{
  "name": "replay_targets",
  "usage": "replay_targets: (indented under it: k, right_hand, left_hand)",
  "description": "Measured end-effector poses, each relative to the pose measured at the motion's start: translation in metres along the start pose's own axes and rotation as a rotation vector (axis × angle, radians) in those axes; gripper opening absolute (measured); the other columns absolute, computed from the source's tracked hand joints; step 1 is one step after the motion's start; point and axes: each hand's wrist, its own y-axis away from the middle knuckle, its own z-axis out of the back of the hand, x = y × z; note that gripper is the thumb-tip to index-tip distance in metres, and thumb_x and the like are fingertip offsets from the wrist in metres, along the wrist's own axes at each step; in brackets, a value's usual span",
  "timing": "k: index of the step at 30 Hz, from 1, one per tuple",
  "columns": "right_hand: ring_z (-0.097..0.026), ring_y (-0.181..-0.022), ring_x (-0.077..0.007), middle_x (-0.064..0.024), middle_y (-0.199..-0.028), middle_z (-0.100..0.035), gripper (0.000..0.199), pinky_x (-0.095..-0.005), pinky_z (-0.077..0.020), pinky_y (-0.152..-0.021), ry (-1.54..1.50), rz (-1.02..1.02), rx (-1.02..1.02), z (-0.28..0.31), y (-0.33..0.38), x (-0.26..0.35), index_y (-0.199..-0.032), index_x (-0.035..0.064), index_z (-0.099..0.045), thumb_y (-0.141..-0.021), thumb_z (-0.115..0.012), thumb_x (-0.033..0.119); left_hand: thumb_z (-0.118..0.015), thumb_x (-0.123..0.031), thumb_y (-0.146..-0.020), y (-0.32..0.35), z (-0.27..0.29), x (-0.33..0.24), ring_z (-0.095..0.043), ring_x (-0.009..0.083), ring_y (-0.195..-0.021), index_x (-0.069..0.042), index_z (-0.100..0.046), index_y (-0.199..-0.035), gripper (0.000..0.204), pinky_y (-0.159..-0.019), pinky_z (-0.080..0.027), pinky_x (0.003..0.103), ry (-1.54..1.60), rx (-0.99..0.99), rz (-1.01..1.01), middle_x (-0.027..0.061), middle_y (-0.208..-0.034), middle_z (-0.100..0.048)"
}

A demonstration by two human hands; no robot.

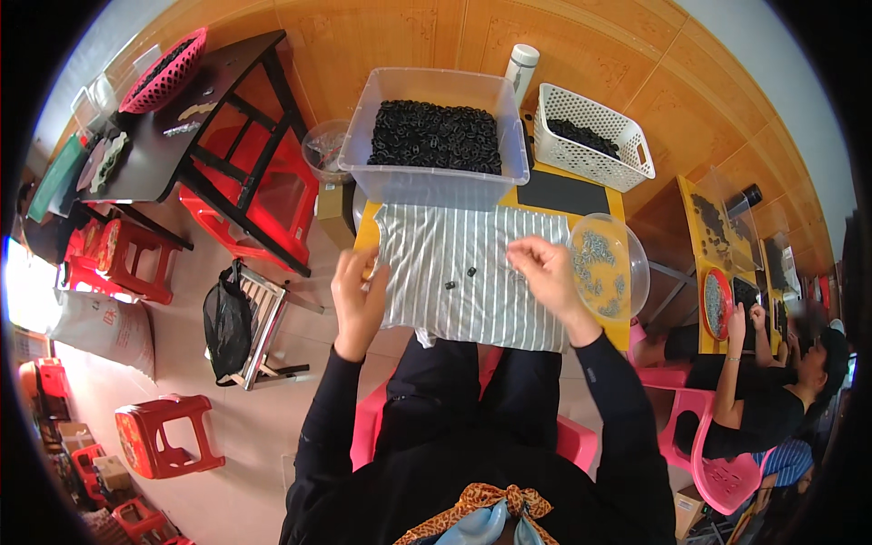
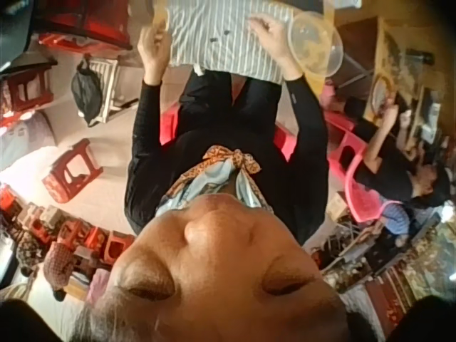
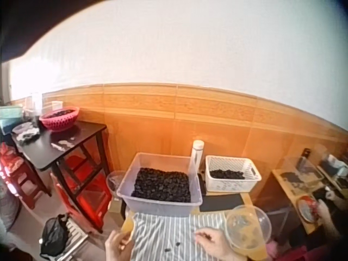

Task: Manually assembling small black plastic components by hand on a workbench.

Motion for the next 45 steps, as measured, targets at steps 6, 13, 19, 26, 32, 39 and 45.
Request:
replay_targets:
  k: [6, 13, 19, 26, 32, 39, 45]
  right_hand:
    - [-0.053, -0.062, -0.0076, -0.0026, -0.067, -0.060, 0.009, -0.0239, -0.0426, -0.056, 0.085, 0.167, 0.041, 0.015, -0.133, 0.046, -0.089, -0.0034, -0.062, -0.082, -0.059, 0.003]
    - [-0.057, -0.101, -0.0379, -0.0239, -0.101, -0.062, 0.044, -0.0443, -0.0459, -0.085, 0.999, 0.147, 0.484, -0.012, -0.249, -0.020, -0.109, 0.0036, -0.061, -0.084, -0.057, 0.039]
    - [-0.050, -0.111, -0.0412, -0.0284, -0.116, -0.051, 0.059, -0.0429, -0.0428, -0.091, 1.103, 0.076, 0.649, -0.036, -0.256, -0.034, -0.127, 0.0150, -0.049, -0.081, -0.060, 0.051]
    - [-0.054, -0.102, -0.0152, -0.0116, -0.110, -0.059, 0.039, -0.0282, -0.0438, -0.084, 0.627, -0.096, 0.739, -0.048, -0.259, -0.050, -0.120, 0.0020, -0.050, -0.087, -0.059, 0.020]
    - [-0.050, -0.088, -0.0079, -0.0001, -0.096, -0.056, 0.029, -0.0212, -0.0417, -0.079, 0.734, -0.125, 0.669, -0.048, -0.259, -0.059, -0.113, -0.0016, -0.056, -0.087, -0.060, 0.012]
    - [-0.053, -0.107, -0.0164, -0.0118, -0.117, -0.057, 0.046, -0.0272, -0.0445, -0.088, 0.878, -0.034, 0.449, -0.017, -0.272, -0.086, -0.126, -0.0012, -0.050, -0.086, -0.063, 0.019]
    - [-0.054, -0.108, -0.0193, -0.0123, -0.118, -0.057, 0.035, -0.0299, -0.0435, -0.092, 1.413, 0.266, 0.534, -0.016, -0.281, -0.058, -0.121, 0.0007, -0.055, -0.088, -0.058, 0.012]
  left_hand:
    - [-0.060, 0.006, -0.074, -0.081, -0.041, -0.036, -0.053, 0.0311, -0.096, 0.000, -0.057, -0.108, 0.035, -0.073, -0.048, 0.034, 0.073, -0.087, -0.238, 0.0168, -0.108, -0.054]
    - [-0.058, 0.009, -0.077, 0.000, 0.003, 0.008, -0.062, 0.0241, -0.089, 0.002, -0.064, -0.094, 0.019, -0.068, -0.052, 0.027, 0.025, -0.233, -0.064, 0.0152, -0.100, -0.061]
    - [-0.059, 0.002, -0.085, 0.102, 0.120, 0.109, -0.053, 0.0086, -0.071, 0.001, -0.064, -0.094, 0.011, -0.057, -0.041, 0.021, -0.212, -0.489, 0.372, 0.0051, -0.088, -0.059]
    - [-0.054, 0.005, -0.084, 0.217, 0.142, 0.172, -0.055, 0.0077, -0.071, 0.002, -0.065, -0.093, 0.014, -0.061, -0.043, 0.021, -0.086, -0.589, 0.786, 0.0032, -0.085, -0.060]
    - [-0.056, 0.004, -0.079, 0.278, 0.097, 0.214, -0.054, 0.0087, -0.068, 0.004, -0.065, -0.092, 0.015, -0.057, -0.043, 0.022, 0.172, -0.345, 1.094, 0.0058, -0.080, -0.062]
    - [-0.059, -0.003, -0.078, 0.339, 0.054, 0.248, -0.062, 0.0258, -0.071, 0.000, -0.067, -0.091, 0.016, -0.064, -0.050, 0.033, -0.132, 0.161, 1.057, 0.0144, -0.086, -0.064]
    - [-0.055, -0.010, -0.075, 0.395, -0.023, 0.274, -0.050, 0.0299, -0.101, -0.003, -0.060, -0.103, 0.029, -0.082, -0.045, 0.040, -0.365, 1.058, 0.296, 0.0135, -0.105, -0.055]
